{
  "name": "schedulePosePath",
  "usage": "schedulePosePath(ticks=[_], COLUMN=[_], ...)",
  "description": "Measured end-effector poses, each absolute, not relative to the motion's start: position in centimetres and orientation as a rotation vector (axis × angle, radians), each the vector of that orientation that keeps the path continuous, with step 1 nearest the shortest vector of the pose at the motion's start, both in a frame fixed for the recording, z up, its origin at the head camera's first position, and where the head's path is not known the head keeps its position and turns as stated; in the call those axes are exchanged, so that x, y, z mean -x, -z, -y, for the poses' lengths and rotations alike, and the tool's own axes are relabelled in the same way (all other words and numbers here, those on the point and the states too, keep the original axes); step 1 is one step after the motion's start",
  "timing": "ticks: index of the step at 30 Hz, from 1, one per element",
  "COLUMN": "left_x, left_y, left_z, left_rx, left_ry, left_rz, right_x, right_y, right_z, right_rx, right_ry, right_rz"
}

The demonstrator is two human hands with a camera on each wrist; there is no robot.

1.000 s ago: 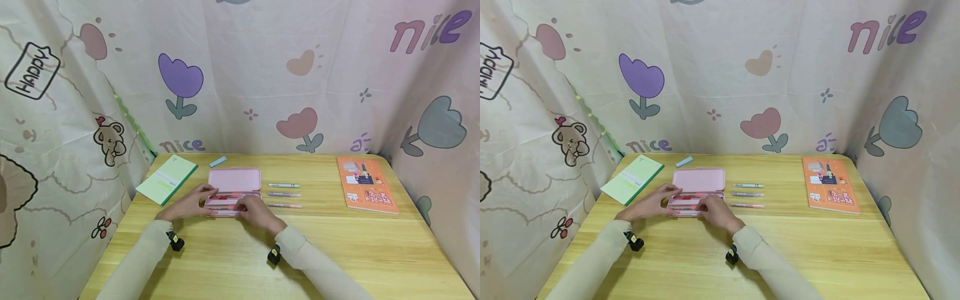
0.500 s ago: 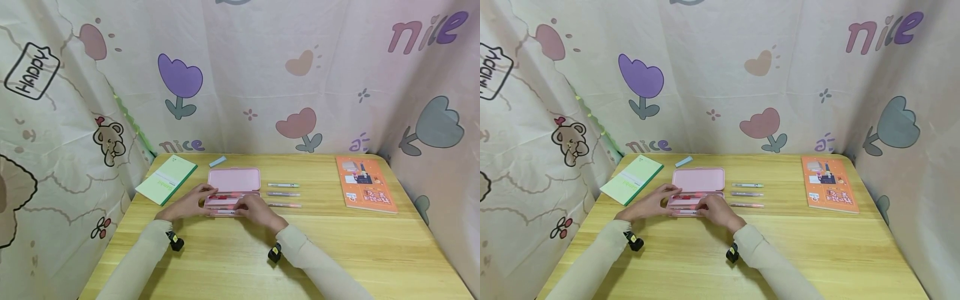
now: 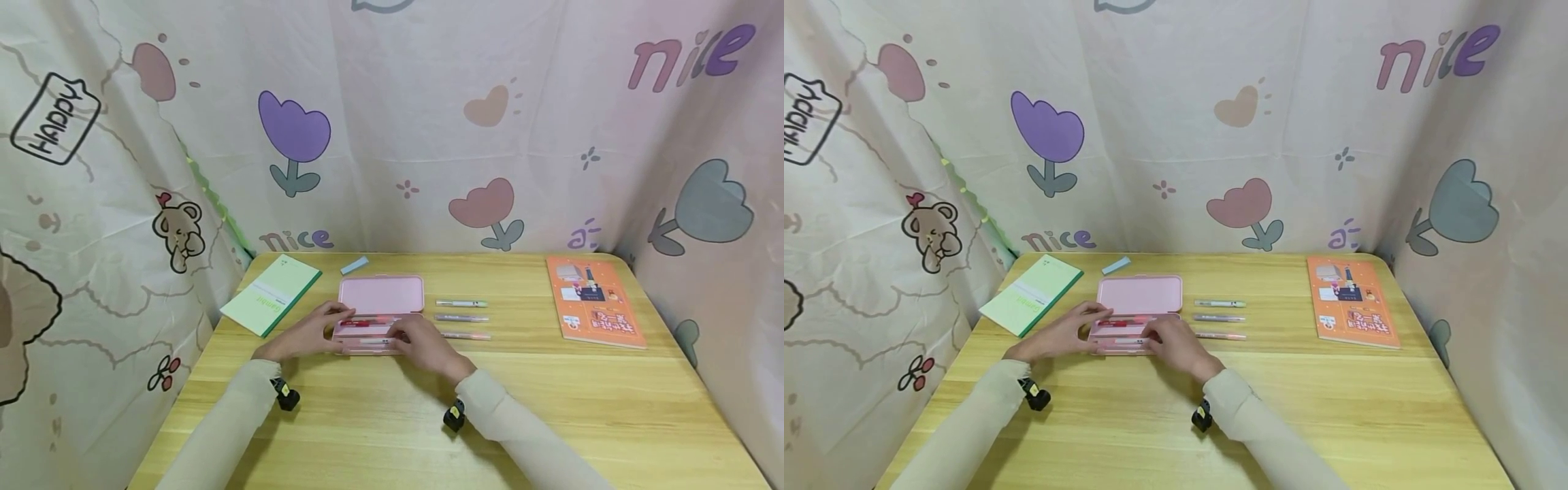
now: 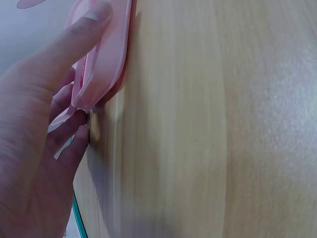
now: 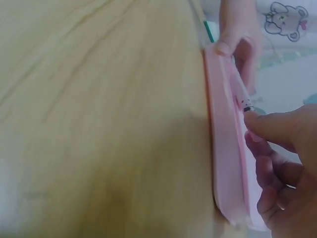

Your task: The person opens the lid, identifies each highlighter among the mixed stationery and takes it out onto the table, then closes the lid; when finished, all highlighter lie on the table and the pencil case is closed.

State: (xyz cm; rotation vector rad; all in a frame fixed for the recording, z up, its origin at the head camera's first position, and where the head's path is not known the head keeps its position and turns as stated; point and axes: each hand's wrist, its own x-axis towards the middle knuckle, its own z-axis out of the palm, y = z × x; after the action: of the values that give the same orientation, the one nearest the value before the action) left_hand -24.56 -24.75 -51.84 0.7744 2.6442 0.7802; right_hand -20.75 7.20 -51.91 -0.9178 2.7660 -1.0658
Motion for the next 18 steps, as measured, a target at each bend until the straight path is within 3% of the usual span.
schedulePosePath(ticks=[18], left_x=[24.5], left_y=[51.9], left_z=[24.6], left_rx=[-0.746], left_ry=[-0.778], left_rz=[-2.644], right_x=[18.8], right_y=[50.0], right_z=[-19.3], right_rx=[0.624], right_ry=[1.25], right_rz=[-2.881])
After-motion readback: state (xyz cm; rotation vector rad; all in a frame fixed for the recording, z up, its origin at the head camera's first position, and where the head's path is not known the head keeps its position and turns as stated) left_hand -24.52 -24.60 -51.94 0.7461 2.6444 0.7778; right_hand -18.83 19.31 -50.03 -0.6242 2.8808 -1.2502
